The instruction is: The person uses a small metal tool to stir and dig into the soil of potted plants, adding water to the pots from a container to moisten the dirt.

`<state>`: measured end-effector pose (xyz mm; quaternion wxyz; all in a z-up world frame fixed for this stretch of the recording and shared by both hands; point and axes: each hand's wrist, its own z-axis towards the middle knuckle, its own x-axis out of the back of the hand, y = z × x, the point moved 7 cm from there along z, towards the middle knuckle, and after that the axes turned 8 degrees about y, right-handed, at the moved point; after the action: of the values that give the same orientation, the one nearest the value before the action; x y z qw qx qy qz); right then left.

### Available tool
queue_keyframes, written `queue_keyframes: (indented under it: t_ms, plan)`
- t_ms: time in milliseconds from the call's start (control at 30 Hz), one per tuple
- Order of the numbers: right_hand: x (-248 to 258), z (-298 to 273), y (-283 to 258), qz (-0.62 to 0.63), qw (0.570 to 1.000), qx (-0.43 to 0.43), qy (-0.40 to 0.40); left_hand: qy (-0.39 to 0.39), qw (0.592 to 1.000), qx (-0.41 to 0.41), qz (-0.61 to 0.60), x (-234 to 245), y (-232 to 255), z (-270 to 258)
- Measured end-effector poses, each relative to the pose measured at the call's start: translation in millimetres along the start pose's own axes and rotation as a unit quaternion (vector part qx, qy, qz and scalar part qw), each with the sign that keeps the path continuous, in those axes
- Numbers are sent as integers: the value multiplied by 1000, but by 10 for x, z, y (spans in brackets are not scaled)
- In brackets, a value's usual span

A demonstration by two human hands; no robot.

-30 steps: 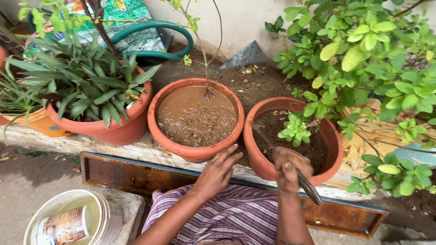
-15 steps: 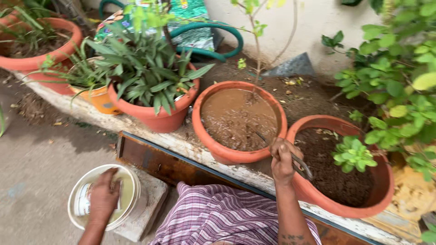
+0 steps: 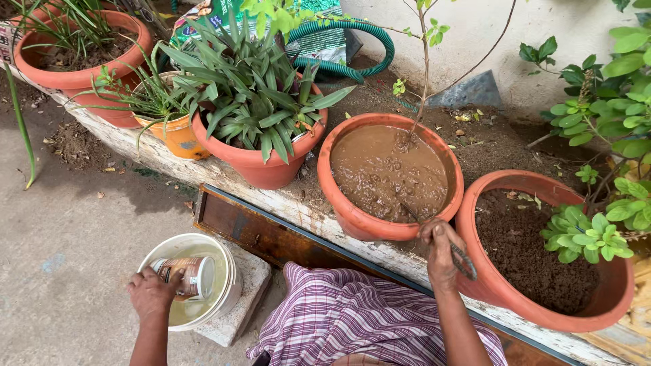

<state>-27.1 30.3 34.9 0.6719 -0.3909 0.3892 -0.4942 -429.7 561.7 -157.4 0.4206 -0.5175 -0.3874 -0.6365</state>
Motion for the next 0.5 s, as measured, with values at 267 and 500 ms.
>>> queue_keyframes:
  t_ms: [267,500]
  plan:
    - [36,51,-21,53,998,-8,34,-236,902,214,-290,-365,-155,-67]
    - [-19,43,38,12,998,-60,29,-224,631,288,-684,-406,158,-422]
